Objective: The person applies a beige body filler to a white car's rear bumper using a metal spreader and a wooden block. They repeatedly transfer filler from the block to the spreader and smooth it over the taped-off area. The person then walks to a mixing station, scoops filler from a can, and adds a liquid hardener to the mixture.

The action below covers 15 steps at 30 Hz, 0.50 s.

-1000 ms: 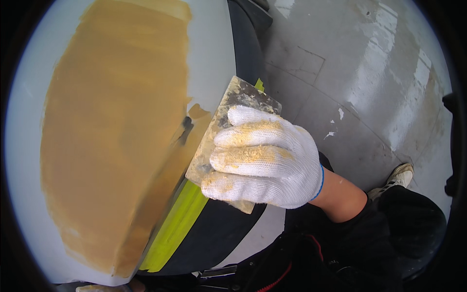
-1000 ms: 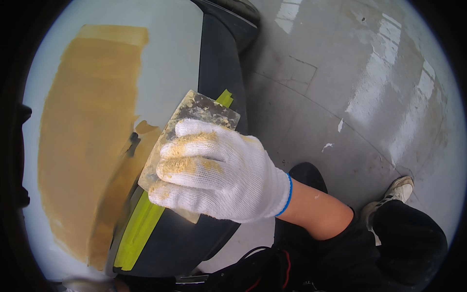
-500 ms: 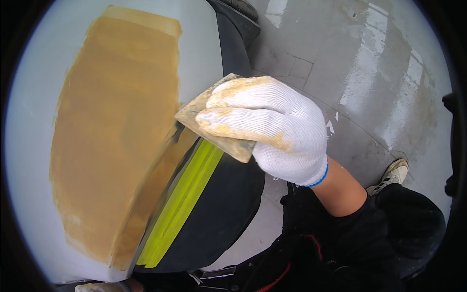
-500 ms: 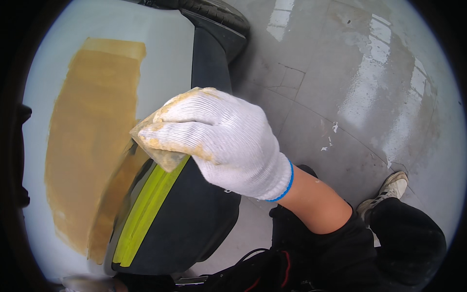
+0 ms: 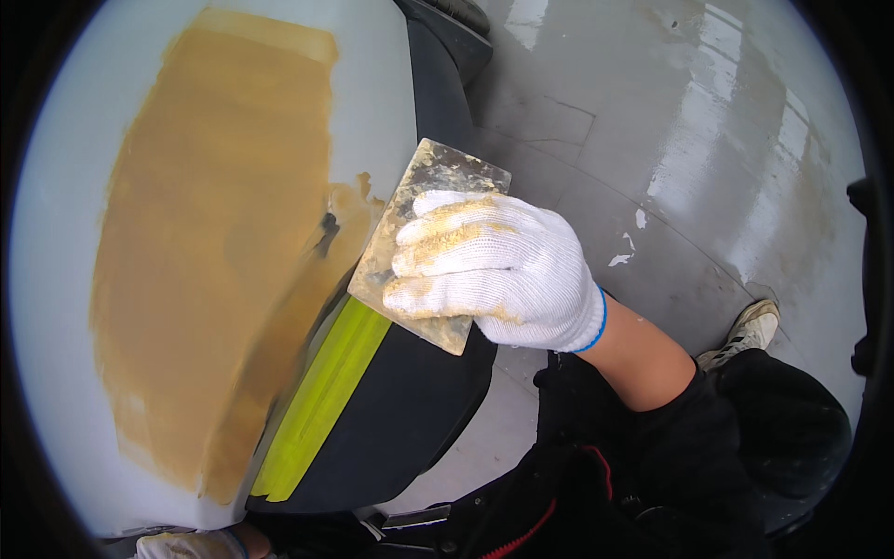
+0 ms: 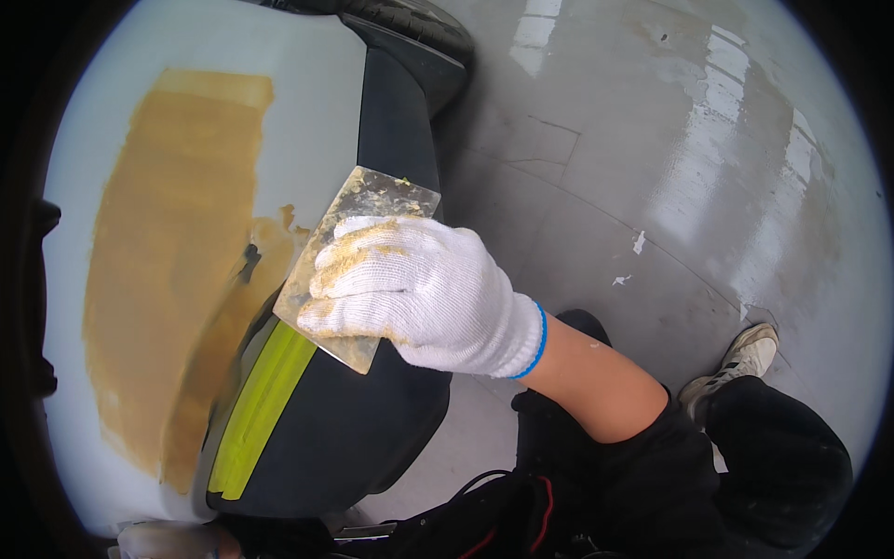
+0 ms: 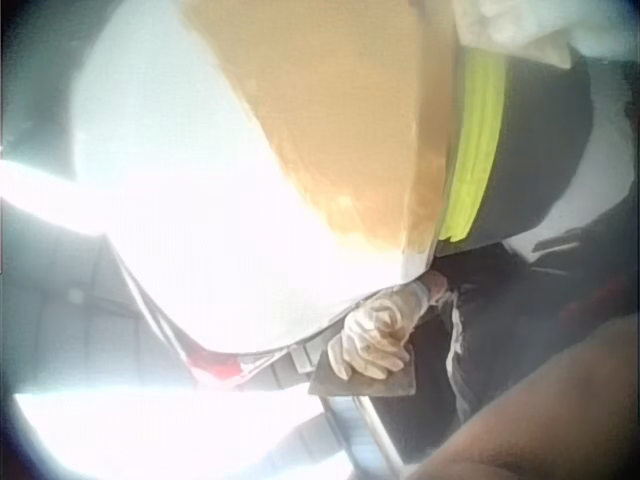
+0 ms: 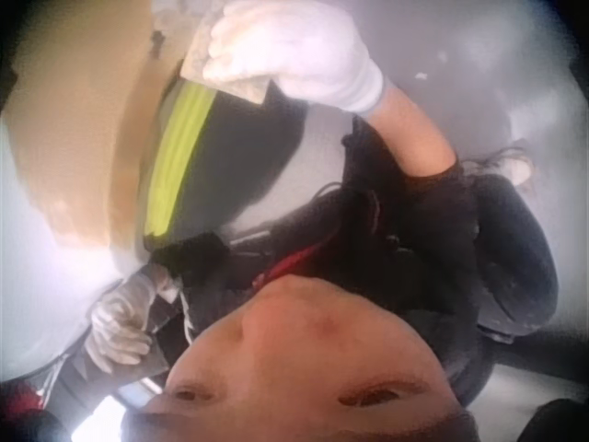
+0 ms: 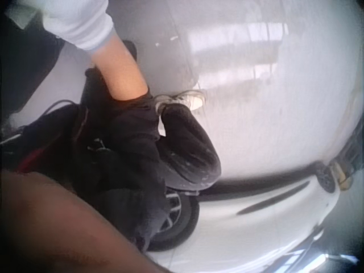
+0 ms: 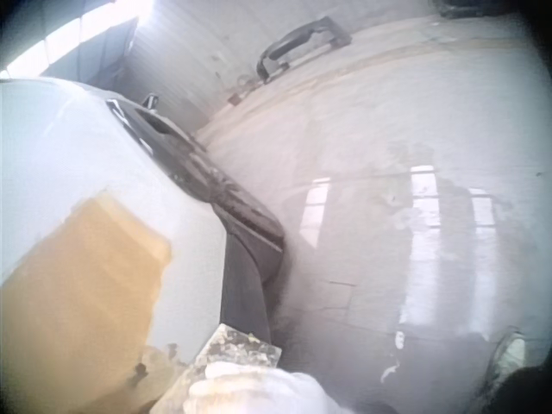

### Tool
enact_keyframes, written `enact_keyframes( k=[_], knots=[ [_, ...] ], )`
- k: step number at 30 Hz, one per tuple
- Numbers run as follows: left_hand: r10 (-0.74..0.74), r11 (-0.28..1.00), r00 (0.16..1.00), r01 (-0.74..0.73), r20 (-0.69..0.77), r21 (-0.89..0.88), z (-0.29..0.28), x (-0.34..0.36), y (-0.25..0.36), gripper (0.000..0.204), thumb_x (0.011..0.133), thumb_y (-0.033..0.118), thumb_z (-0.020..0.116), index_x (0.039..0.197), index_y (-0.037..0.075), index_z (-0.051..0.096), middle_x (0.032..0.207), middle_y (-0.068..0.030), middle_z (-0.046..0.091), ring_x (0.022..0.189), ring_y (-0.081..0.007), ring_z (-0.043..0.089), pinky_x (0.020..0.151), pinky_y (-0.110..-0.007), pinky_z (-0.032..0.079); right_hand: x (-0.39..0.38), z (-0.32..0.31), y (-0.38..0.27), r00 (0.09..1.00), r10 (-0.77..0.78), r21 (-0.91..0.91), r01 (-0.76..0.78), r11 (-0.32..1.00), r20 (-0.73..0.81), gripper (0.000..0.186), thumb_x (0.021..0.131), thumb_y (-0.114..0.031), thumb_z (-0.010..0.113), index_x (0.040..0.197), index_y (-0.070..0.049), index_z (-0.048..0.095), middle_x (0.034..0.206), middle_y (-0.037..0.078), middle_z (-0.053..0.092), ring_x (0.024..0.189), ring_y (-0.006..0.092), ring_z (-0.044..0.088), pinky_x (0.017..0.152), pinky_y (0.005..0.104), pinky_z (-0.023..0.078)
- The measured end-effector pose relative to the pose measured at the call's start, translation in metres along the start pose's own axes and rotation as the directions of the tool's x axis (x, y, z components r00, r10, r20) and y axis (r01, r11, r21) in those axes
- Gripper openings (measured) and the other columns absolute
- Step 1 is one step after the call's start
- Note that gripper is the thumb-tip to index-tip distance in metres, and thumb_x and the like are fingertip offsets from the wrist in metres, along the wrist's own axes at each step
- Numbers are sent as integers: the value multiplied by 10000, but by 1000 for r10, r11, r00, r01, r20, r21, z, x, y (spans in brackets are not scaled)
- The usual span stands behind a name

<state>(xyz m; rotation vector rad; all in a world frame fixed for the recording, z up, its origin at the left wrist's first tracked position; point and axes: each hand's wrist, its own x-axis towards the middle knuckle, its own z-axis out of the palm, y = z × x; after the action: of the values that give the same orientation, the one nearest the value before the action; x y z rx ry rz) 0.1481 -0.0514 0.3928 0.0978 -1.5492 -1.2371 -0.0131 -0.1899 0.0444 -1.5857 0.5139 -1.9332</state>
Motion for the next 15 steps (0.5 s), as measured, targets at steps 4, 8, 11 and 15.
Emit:
enact_keyframes(
  k=[4, 8, 11, 15],
  knots=[
    [-19, 999, 1000, 19, -3, -40, -15, 2, -7, 280, 961, -6, 671, 1236, -52, 640, 849, -98, 795, 613, -195, 744, 502, -296, 579, 13, -15, 28, 996, 13, 96, -5, 995, -89, 373, 763, 24, 814, 1085, -159, 853, 1097, 59, 802, 1053, 281, 780, 935, 399, 641],
    [-52, 998, 999, 52, -9, 35, -12, -3, 6, 289, 961, -10, 672, 1245, -52, 638, 854, -88, 794, 617, -191, 743, 519, -288, 580, 28, -11, 29, 981, 0, 110, 22, 994, -192, 373, 744, 83, 780, 1049, -120, 847, 1043, 63, 790, 972, 264, 781, 886, 391, 636],
    [-75, 985, 997, 76, -12, 156, -1, -2, 16, 286, 965, -15, 667, 1247, -54, 639, 850, -85, 792, 615, -185, 741, 525, -285, 581, 34, 0, 23, 982, -40, 155, 69, 985, -186, 376, 748, 77, 782, 1056, -127, 853, 1036, 59, 797, 980, 260, 781, 896, 384, 634],
    [-274, 927, 961, 274, -34, 255, 7, 9, 18, 289, 964, -6, 675, 1247, -55, 640, 843, -84, 790, 617, -175, 739, 527, -283, 581, 29, 11, 8, 981, -7, 87, 25, 996, -195, 400, 748, 31, 806, 1081, -183, 866, 1032, 20, 811, 1013, 226, 784, 887, 364, 647]
  ],
)
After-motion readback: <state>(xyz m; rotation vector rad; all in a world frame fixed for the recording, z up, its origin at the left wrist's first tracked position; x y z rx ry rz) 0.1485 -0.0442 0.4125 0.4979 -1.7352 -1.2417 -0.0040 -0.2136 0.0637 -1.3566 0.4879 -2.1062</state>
